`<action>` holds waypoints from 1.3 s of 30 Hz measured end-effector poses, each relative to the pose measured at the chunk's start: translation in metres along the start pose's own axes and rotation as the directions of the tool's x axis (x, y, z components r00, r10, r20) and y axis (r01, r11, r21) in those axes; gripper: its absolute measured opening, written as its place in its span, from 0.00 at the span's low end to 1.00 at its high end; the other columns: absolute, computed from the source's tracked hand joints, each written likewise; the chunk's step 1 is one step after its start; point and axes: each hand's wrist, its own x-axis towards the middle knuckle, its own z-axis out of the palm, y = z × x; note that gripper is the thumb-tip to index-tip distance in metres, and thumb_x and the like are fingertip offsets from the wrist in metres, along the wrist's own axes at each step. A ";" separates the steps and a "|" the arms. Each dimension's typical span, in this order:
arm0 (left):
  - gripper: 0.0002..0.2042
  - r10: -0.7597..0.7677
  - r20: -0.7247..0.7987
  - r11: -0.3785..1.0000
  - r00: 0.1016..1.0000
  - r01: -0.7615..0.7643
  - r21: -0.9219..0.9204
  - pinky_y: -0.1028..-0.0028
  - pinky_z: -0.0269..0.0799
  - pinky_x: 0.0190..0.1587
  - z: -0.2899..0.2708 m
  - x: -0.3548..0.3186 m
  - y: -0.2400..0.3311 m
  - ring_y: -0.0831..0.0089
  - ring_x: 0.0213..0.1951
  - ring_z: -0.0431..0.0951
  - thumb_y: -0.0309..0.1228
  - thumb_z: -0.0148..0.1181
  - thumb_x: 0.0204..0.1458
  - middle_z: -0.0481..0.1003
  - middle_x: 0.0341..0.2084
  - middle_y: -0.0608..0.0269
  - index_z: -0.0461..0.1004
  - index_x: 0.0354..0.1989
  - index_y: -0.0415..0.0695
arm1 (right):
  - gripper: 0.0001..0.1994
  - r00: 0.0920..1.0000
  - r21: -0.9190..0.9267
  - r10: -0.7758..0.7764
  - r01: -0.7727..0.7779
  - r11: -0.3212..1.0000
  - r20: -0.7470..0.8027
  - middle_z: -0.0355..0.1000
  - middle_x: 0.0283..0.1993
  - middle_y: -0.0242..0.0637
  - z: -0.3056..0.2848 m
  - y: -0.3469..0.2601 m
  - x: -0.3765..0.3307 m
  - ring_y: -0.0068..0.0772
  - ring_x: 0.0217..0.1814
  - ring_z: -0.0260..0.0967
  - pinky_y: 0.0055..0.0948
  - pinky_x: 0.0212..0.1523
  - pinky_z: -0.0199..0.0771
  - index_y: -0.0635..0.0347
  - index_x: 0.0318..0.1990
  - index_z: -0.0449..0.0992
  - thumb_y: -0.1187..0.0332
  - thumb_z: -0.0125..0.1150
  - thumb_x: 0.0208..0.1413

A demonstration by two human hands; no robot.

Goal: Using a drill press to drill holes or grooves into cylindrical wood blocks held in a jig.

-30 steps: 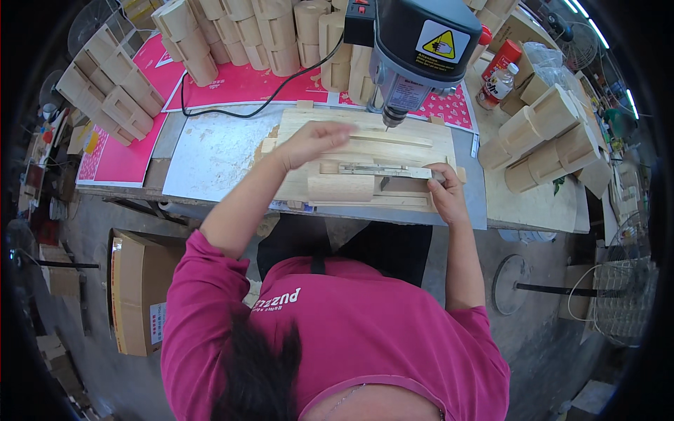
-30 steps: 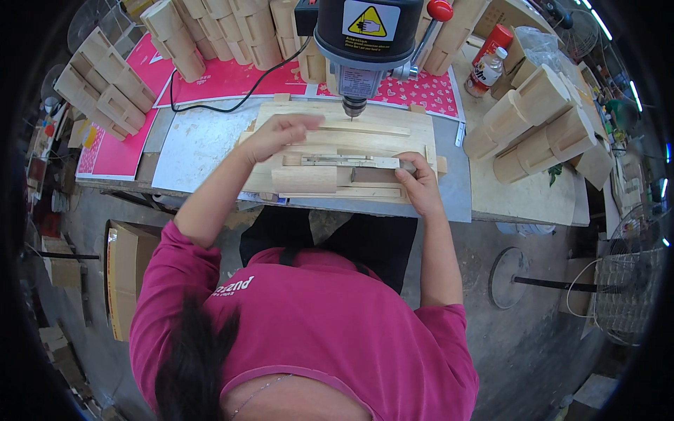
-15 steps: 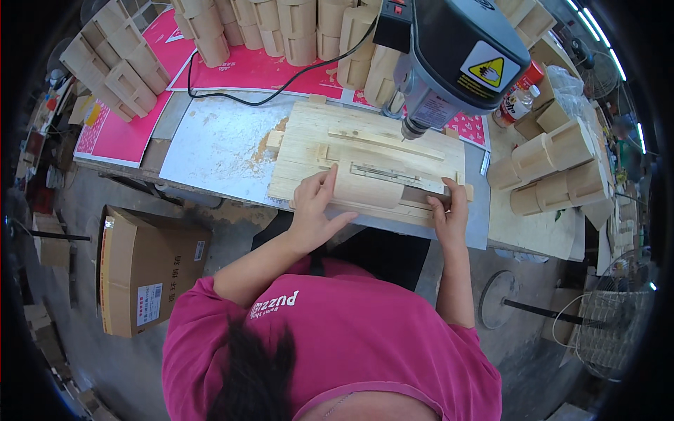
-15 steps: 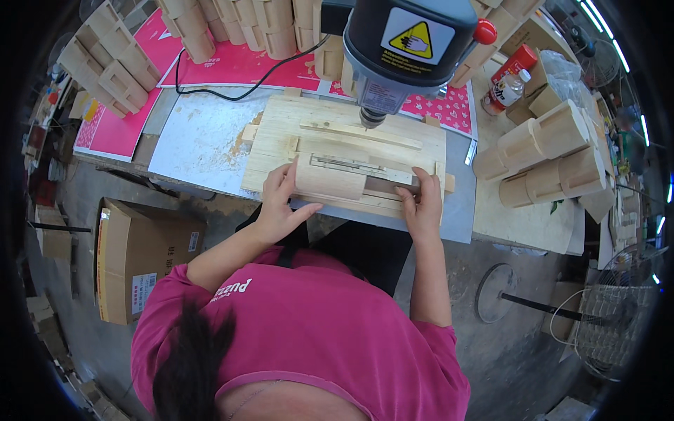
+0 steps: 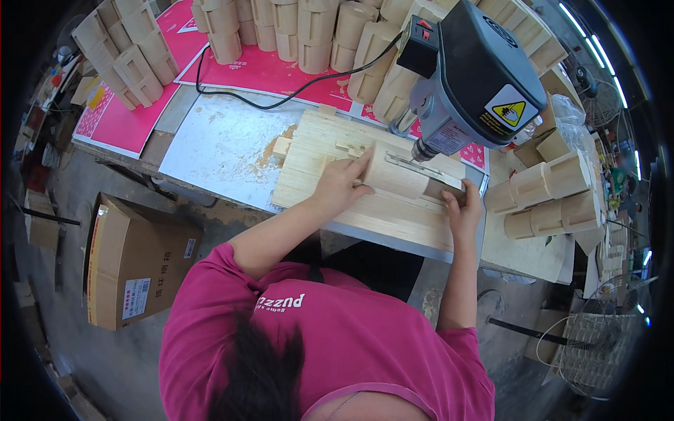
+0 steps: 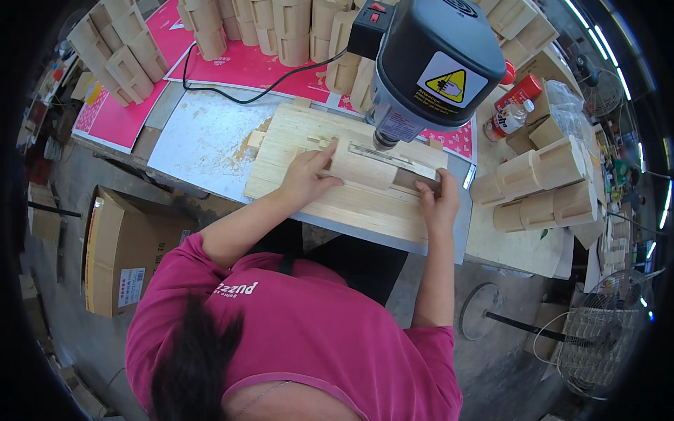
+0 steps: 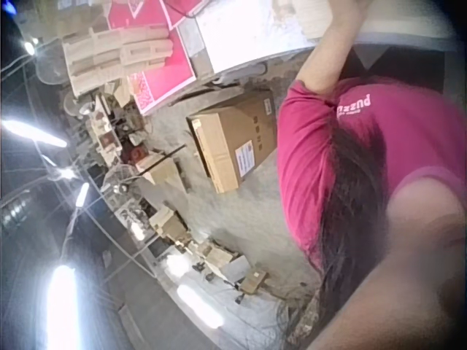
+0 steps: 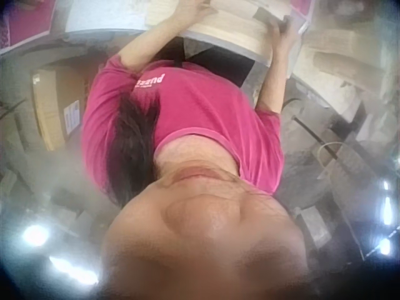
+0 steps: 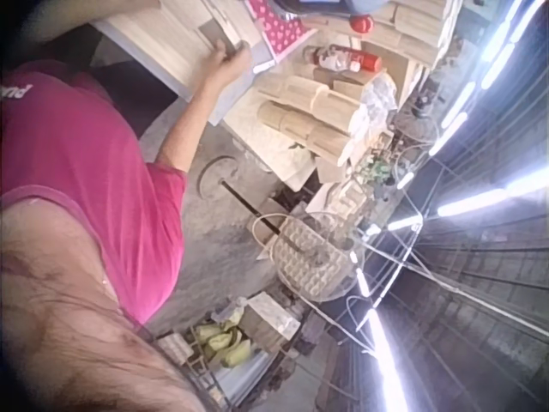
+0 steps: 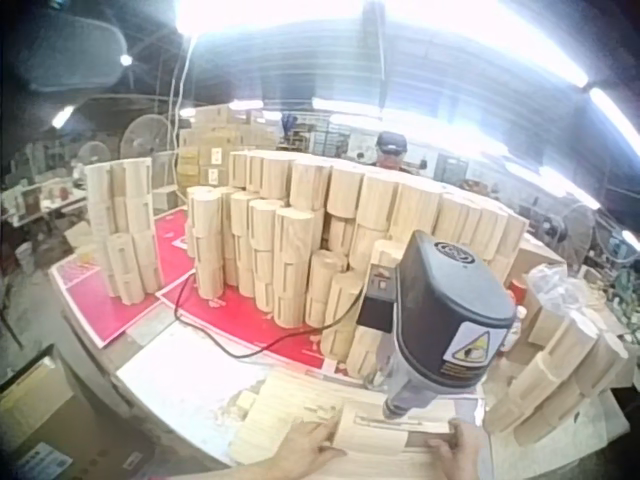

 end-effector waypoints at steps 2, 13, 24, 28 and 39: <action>0.37 -0.003 -0.057 0.996 0.998 -0.001 -0.084 0.67 0.66 0.35 -0.002 -0.005 -0.011 0.62 0.30 0.73 0.33 0.69 0.31 0.72 0.30 0.57 0.62 0.56 0.43 | 0.21 0.999 0.044 -0.014 0.012 0.999 0.044 0.63 0.30 0.33 0.008 -0.013 0.002 0.22 0.23 0.57 0.21 0.22 0.60 0.61 0.42 0.69 0.73 0.69 0.38; 0.27 0.017 0.029 0.998 0.999 -0.019 0.057 0.66 0.54 0.46 -0.015 -0.004 -0.024 0.69 0.37 0.70 0.41 0.68 0.30 0.70 0.25 0.69 0.72 0.44 0.48 | 0.28 0.998 0.028 0.044 -0.045 0.999 0.045 0.61 0.27 0.32 0.014 -0.032 0.003 0.23 0.22 0.56 0.22 0.22 0.60 0.56 0.50 0.69 0.73 0.70 0.35; 0.20 0.043 0.179 0.997 0.983 -0.031 -0.068 0.69 0.52 0.47 -0.021 0.007 -0.033 0.71 0.36 0.69 0.37 0.68 0.32 0.70 0.24 0.71 0.75 0.38 0.51 | 0.19 0.947 -0.209 0.041 0.028 0.977 0.319 0.69 0.28 0.40 -0.069 -0.049 0.077 0.28 0.30 0.65 0.28 0.32 0.65 0.60 0.48 0.71 0.66 0.62 0.48; 0.19 0.057 0.140 0.998 0.989 -0.052 -0.033 0.69 0.51 0.47 -0.021 0.006 -0.033 0.71 0.35 0.68 0.37 0.68 0.32 0.69 0.23 0.71 0.75 0.37 0.51 | 0.11 0.987 0.240 -0.064 0.099 0.966 -0.151 0.69 0.26 0.38 -0.096 -0.131 0.143 0.24 0.26 0.65 0.24 0.28 0.66 0.64 0.40 0.73 0.66 0.50 0.57; 0.22 0.095 0.164 0.995 0.982 -0.096 -0.006 0.69 0.53 0.43 -0.019 0.007 -0.039 0.73 0.33 0.71 0.41 0.68 0.32 0.70 0.22 0.71 0.75 0.39 0.48 | 0.11 0.919 -0.206 -0.352 0.316 0.926 -0.175 0.61 0.17 0.41 -0.082 -0.168 0.092 0.28 0.19 0.61 0.26 0.22 0.59 0.65 0.24 0.69 0.69 0.51 0.55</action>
